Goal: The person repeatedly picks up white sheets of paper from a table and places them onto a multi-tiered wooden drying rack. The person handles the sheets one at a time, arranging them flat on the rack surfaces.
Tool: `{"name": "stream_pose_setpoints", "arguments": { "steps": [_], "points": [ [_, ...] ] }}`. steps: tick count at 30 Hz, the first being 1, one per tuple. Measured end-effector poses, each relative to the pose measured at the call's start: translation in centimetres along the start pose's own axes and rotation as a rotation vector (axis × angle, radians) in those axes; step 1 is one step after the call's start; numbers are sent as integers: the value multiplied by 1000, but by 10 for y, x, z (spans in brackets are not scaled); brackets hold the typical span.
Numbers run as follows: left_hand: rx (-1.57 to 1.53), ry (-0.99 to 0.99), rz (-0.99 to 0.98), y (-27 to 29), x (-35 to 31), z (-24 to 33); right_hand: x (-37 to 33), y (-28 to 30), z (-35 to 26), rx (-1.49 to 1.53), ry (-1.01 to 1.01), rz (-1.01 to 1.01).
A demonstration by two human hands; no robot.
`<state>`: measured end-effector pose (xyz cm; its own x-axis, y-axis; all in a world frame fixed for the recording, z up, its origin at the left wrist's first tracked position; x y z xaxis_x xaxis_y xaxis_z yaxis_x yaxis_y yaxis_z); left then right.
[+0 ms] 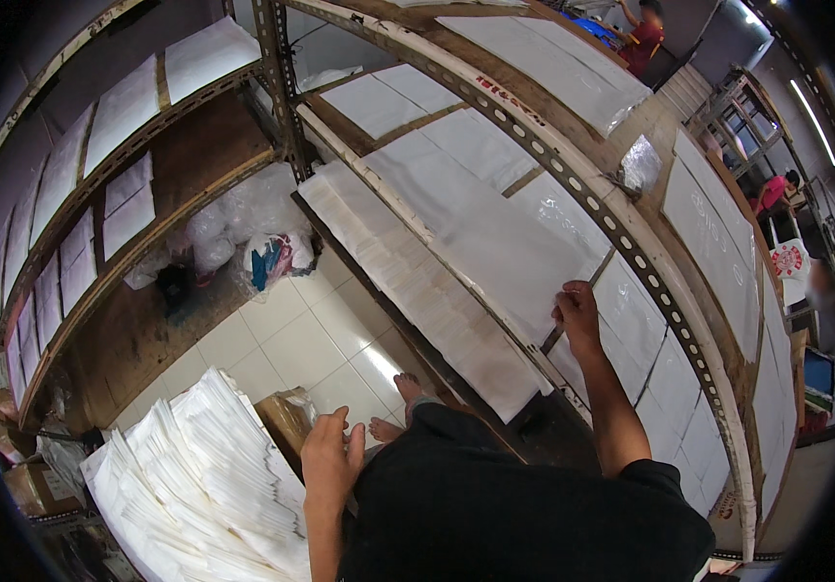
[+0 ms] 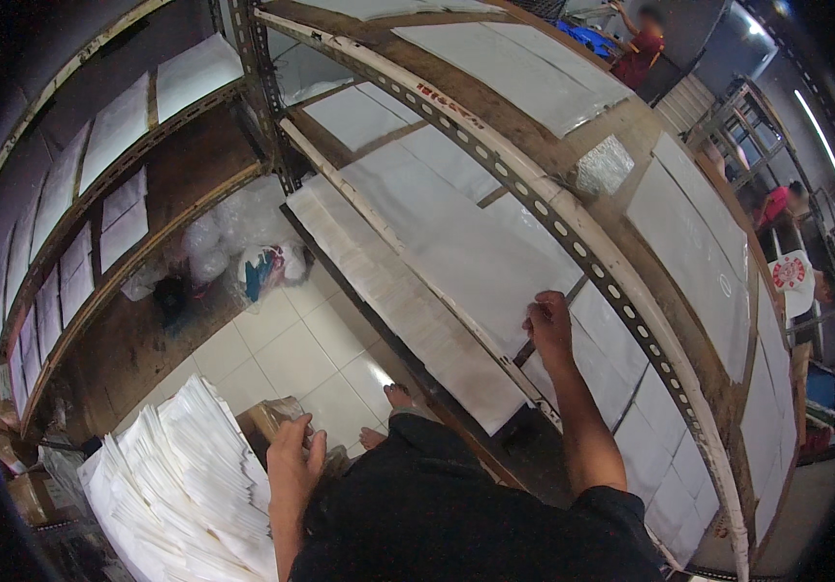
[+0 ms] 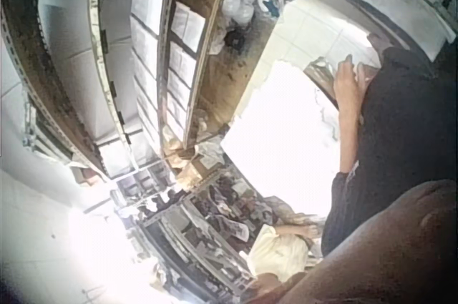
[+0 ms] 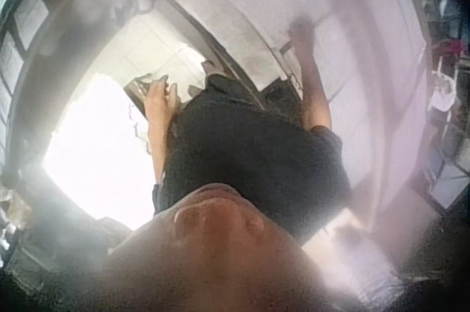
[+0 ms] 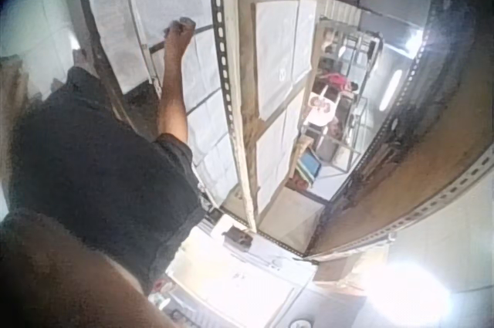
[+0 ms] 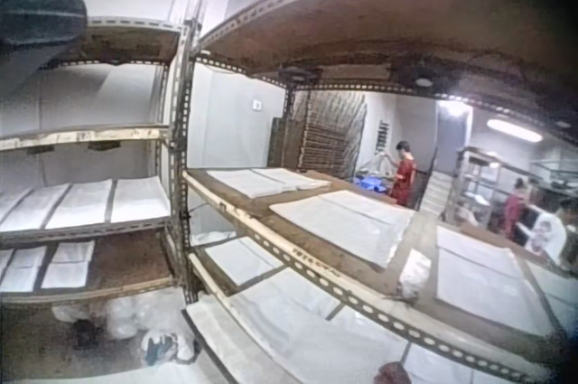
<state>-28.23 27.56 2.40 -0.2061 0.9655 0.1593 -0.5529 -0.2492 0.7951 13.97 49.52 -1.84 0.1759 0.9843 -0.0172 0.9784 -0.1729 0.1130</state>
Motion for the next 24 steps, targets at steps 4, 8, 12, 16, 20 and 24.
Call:
{"name": "stream_pose_setpoints", "arguments": {
  "steps": [4, 8, 12, 16, 20, 24],
  "points": [
    [4, -8, -25, -3, -3, 1, -4, 23, 39, -47, -90, 21],
    [-27, 32, -56, -9, -9, -3, -7, 25, 49, -108, -132, 41],
    [-44, 79, -82, -12, -14, -6, -7, 26, 48, -205, -134, 11],
    [-25, 81, -79, -12, -18, -5, -5, 36, 50, -280, -110, 29],
    [-33, 92, -90, -14, -19, -2, -7, 41, 46, -309, -132, 39],
    [-60, 71, -65, -15, -15, 1, -1, 46, 31, -607, 59, 52]
  ]
}}
Point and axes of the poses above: each hand's wrist, its own x-axis towards the middle knuckle, its own y-axis out of the back of the hand, z = x × y, the point moved 9 cm from there along x, towards the middle knuckle, and after that the axes turned 9 degrees about x, right-handed, at the moved point
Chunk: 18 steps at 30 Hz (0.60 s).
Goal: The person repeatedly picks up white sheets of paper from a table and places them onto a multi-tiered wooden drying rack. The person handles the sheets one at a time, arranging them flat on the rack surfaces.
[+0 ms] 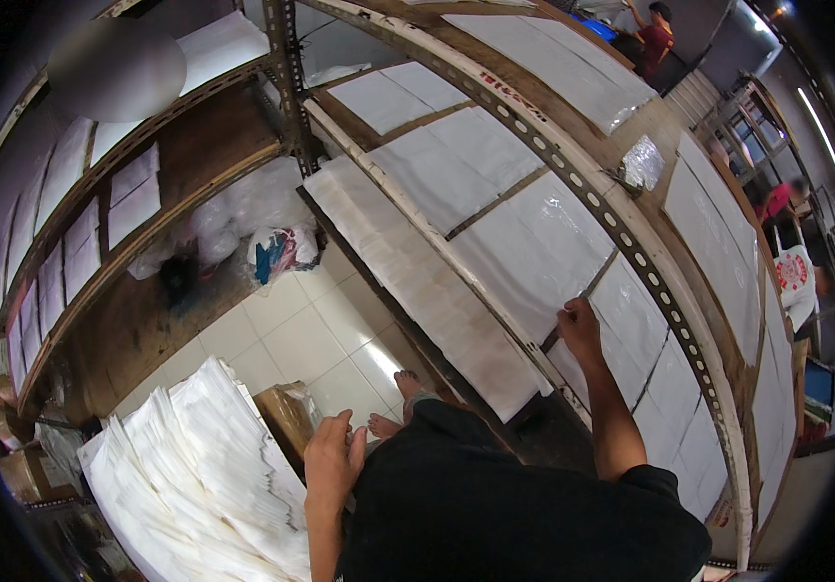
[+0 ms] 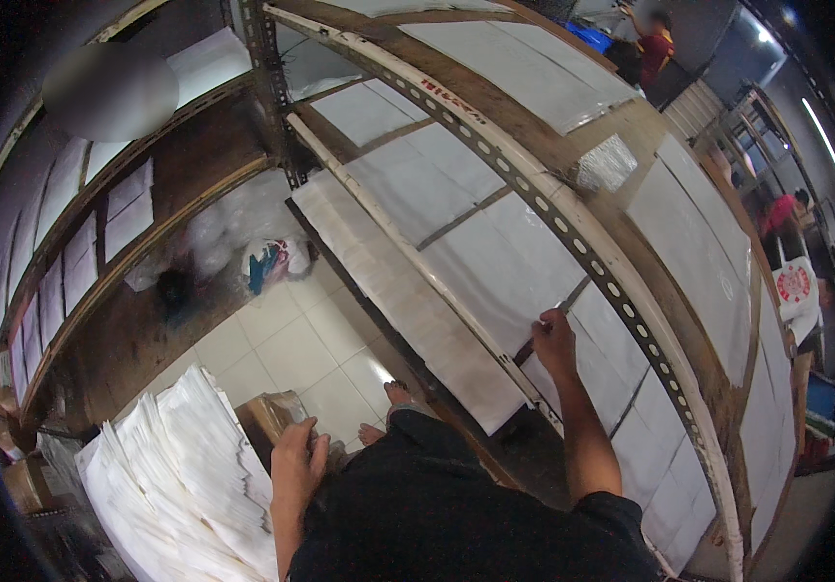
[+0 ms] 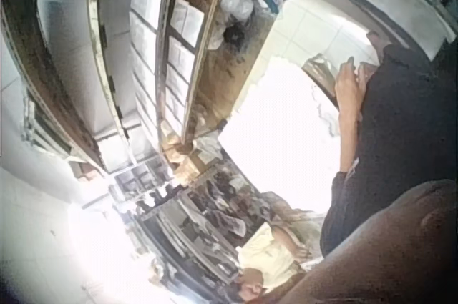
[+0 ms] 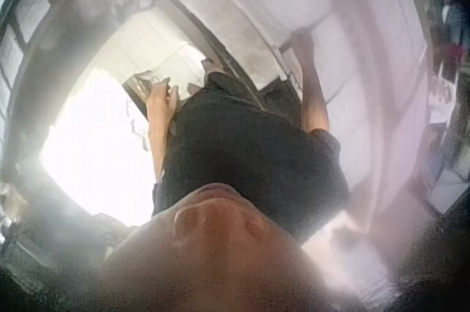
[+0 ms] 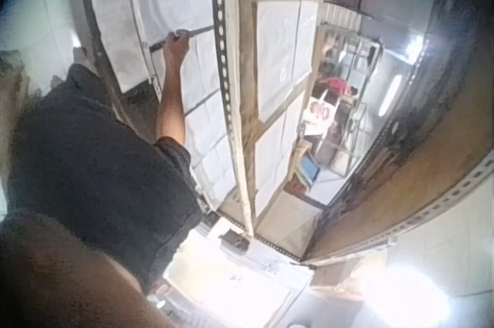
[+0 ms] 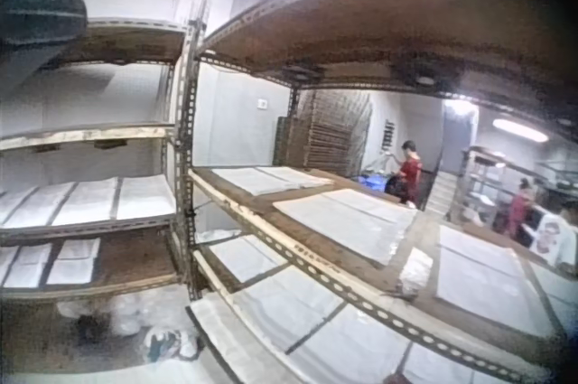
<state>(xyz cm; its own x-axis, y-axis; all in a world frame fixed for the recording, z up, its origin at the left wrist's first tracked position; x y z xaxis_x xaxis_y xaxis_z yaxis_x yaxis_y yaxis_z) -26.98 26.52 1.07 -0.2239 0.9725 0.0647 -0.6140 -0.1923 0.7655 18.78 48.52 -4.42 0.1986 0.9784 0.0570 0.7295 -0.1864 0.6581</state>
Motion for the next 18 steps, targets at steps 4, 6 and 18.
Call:
{"name": "stream_pose_setpoints", "arguments": {
  "steps": [4, 6, 18],
  "points": [
    [39, -2, 23, 5, -7, -13, 6, -7, -44, -62, 160, -11],
    [14, 46, 72, 12, -12, -21, 12, -23, -75, 13, 285, -57],
    [105, 448, 311, 31, -88, -60, -124, -334, -204, 327, 316, -1364]
  ]
}}
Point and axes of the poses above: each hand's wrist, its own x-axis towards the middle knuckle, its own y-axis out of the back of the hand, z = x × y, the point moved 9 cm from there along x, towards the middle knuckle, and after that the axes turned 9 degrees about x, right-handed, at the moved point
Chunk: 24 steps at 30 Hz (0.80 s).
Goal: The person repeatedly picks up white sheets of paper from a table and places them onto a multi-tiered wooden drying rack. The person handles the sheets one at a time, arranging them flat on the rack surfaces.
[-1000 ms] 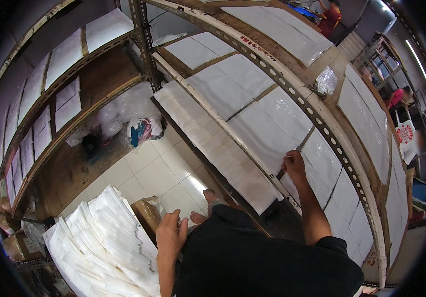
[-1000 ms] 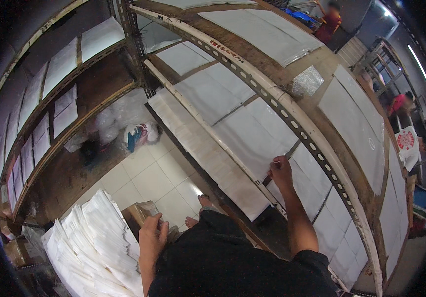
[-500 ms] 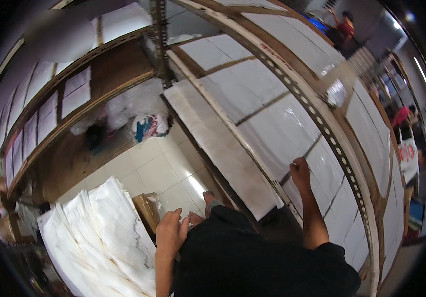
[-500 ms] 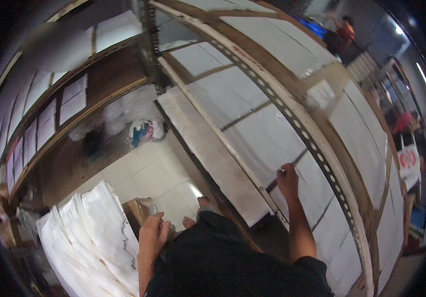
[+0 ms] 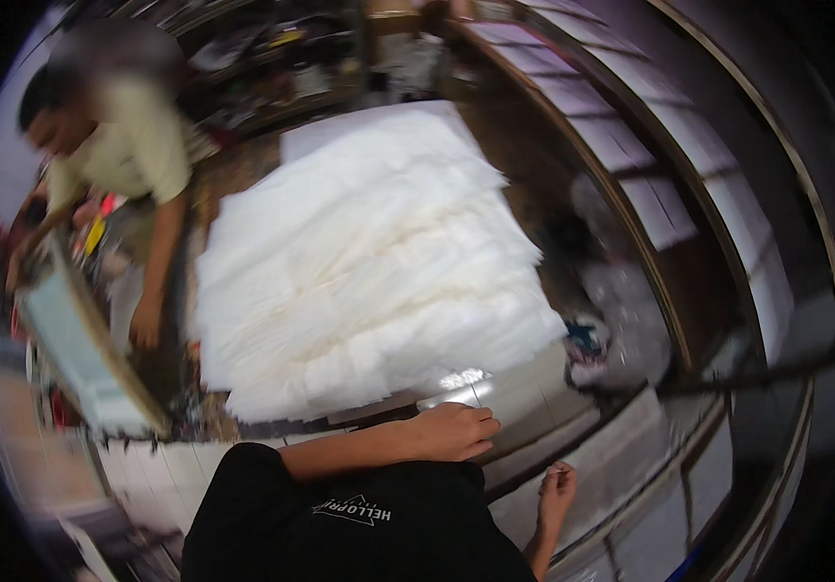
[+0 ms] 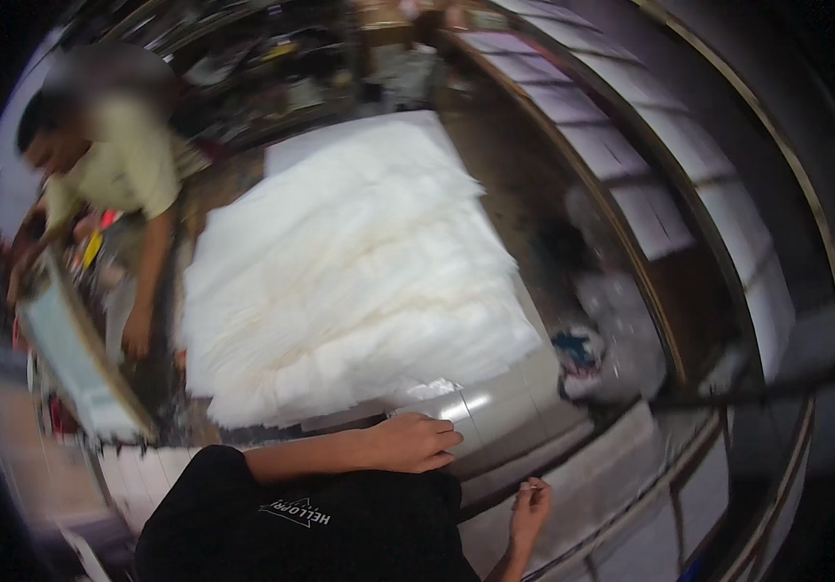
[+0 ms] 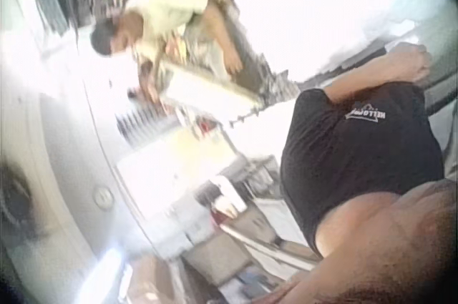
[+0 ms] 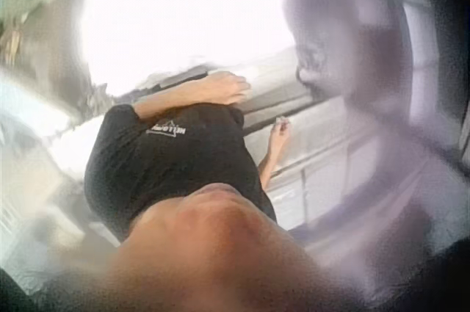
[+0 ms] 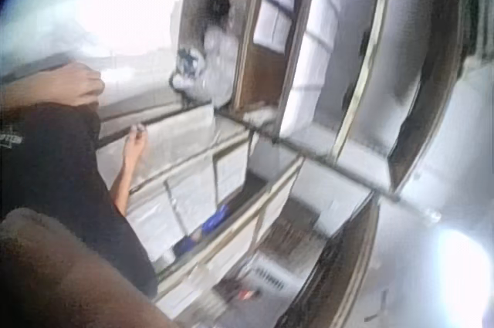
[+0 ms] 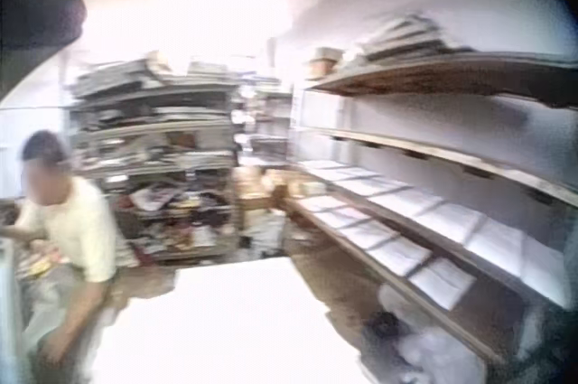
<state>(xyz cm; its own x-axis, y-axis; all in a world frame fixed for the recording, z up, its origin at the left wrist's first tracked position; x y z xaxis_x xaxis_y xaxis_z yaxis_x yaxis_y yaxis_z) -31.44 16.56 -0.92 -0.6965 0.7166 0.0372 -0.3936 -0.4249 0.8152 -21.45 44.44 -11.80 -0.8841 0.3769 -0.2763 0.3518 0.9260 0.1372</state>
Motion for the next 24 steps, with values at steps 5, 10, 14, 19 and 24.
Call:
{"name": "stream_pose_setpoints", "arguments": {
  "steps": [5, 10, 14, 19, 24],
  "points": [
    [-89, 328, 249, 31, -32, -25, 63, -51, 5, -59, -142, -338],
    [-105, 572, 420, 60, -52, -38, 133, -60, -19, -156, 24, -489],
    [-59, 692, 611, 101, -72, -38, 157, -67, -43, -176, 3, -484],
    [251, 825, 1003, 170, -112, -39, 172, -66, -25, -151, 6, -540],
    [763, 889, 1091, 227, -129, -84, 160, -68, -7, -112, -65, -536]
  ]
}}
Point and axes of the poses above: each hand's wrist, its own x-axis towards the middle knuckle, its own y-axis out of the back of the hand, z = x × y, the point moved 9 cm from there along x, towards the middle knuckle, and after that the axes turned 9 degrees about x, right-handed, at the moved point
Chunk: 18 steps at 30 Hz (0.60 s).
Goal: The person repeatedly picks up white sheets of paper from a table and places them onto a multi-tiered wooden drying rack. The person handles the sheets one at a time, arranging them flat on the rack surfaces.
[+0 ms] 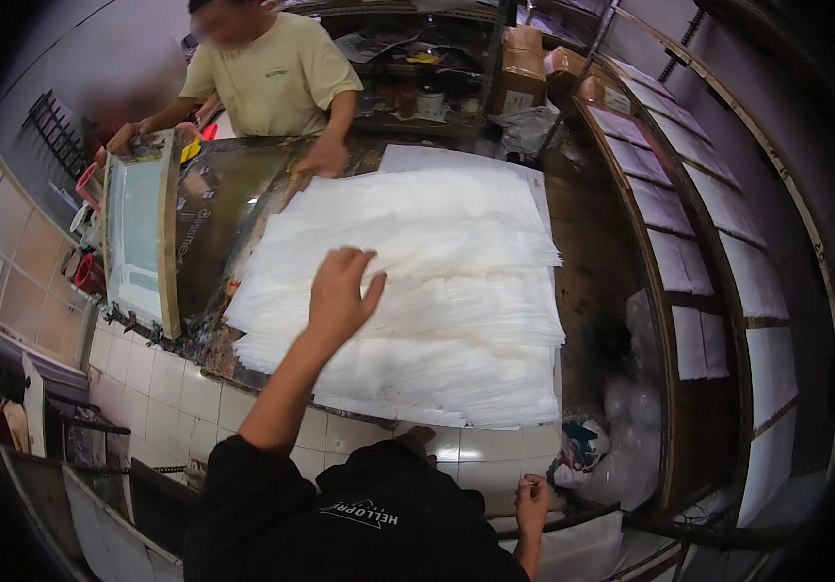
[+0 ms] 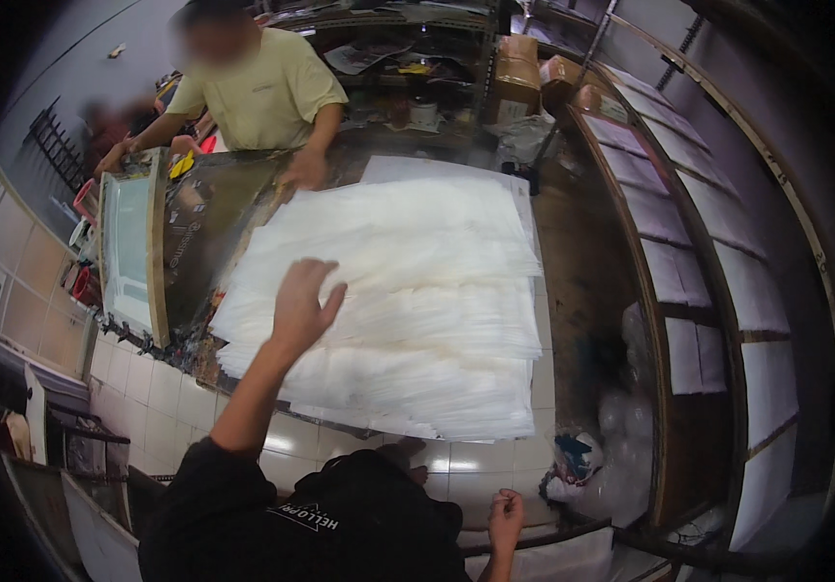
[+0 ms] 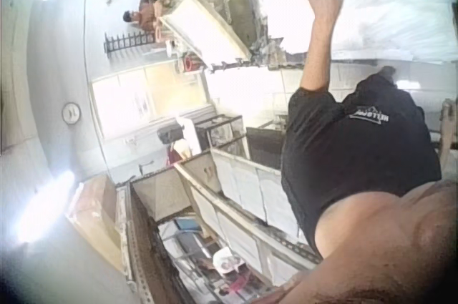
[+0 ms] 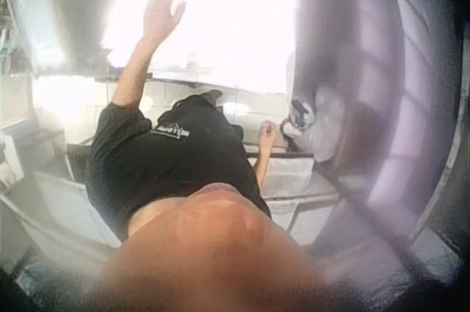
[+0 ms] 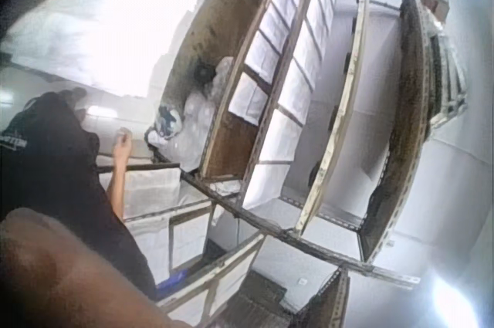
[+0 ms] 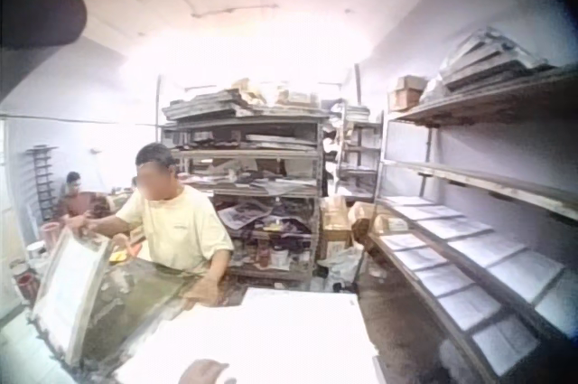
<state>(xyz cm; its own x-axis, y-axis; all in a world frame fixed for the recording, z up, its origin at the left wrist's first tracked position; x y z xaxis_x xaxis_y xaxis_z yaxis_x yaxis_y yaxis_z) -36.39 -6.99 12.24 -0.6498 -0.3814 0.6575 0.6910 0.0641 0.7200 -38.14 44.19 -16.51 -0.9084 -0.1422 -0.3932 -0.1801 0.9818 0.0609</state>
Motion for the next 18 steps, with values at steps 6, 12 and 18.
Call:
{"name": "stream_pose_setpoints", "arguments": {
  "steps": [6, 12, 18],
  "points": [
    [168, 146, -612, -150, 51, -80, 1, -3, 10, -103, -53, -15],
    [236, 7, -901, -196, 64, -84, 11, 2, -2, -135, 22, 52],
    [336, -159, -676, -232, 82, -79, 19, -2, -10, -121, 102, 103]
  ]
}}
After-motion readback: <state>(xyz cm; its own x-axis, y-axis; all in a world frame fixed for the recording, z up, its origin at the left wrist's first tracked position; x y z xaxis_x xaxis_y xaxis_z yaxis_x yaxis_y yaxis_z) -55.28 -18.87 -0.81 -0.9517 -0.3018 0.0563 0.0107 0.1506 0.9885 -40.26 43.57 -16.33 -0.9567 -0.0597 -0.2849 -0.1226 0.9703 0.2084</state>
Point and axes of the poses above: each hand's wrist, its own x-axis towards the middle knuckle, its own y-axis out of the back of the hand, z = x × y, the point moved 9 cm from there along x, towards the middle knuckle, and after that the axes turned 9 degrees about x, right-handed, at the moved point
